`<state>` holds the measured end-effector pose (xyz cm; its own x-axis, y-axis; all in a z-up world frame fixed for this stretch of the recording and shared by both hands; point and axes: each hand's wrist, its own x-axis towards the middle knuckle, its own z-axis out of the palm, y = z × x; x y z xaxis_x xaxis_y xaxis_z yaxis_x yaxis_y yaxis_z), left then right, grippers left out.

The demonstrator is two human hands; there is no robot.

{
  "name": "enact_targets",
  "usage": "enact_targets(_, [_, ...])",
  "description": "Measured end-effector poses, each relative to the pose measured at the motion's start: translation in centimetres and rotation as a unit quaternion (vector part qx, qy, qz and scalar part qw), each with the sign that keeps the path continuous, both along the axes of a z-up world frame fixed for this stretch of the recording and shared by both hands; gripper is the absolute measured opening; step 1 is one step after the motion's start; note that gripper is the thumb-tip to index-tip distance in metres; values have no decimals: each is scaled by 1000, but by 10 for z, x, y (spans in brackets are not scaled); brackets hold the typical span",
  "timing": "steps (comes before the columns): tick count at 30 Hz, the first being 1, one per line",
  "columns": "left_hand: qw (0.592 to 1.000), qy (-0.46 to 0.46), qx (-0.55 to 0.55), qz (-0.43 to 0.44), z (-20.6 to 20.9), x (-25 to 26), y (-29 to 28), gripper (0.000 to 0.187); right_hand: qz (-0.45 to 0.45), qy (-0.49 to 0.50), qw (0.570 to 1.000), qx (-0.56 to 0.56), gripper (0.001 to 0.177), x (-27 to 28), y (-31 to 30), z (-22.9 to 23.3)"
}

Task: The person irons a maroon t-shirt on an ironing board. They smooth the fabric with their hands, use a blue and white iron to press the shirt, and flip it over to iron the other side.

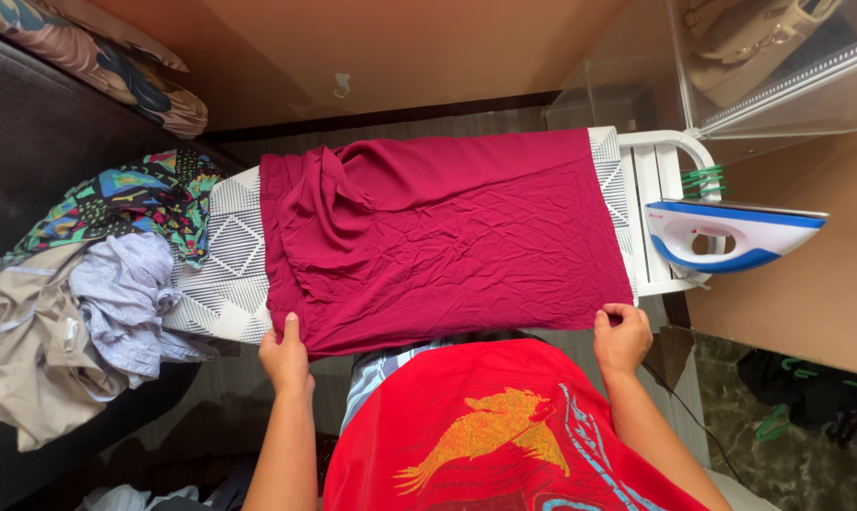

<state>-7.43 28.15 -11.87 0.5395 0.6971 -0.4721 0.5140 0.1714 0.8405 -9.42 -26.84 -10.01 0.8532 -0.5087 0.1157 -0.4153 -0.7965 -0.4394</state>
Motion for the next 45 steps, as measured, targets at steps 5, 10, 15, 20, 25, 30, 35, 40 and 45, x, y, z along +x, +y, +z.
enact_targets(5, [989,136,59,-11,19,5,-5,50,-30,74,996,36,19,8,10,23])
enact_targets(10, [943,177,271,-73,36,18,-6,74,14,140,986,-92,36,33,33,74])
enact_targets(15, [928,133,324,-123,35,54,0,89,75,59,995,-25,41,73,37,62])
enact_targets(20, [909,140,347,-184,21,100,12,88,145,10,989,24,49,127,32,25])
enact_targets(25, [891,224,314,-239,43,146,8,97,167,15,985,34,60,196,30,-4])
enact_targets(30, [904,242,269,-228,24,180,13,87,13,73,994,84,65,250,31,-21])
enact_targets(35, [950,47,239,-197,1,192,45,47,-198,97,931,290,53,282,40,4])
enact_targets(40, [904,54,367,-211,4,199,74,42,-151,72,945,283,43,284,44,8])
enact_targets(45, [914,85,333,-215,2,214,78,46,-143,84,952,257,37,288,50,13])
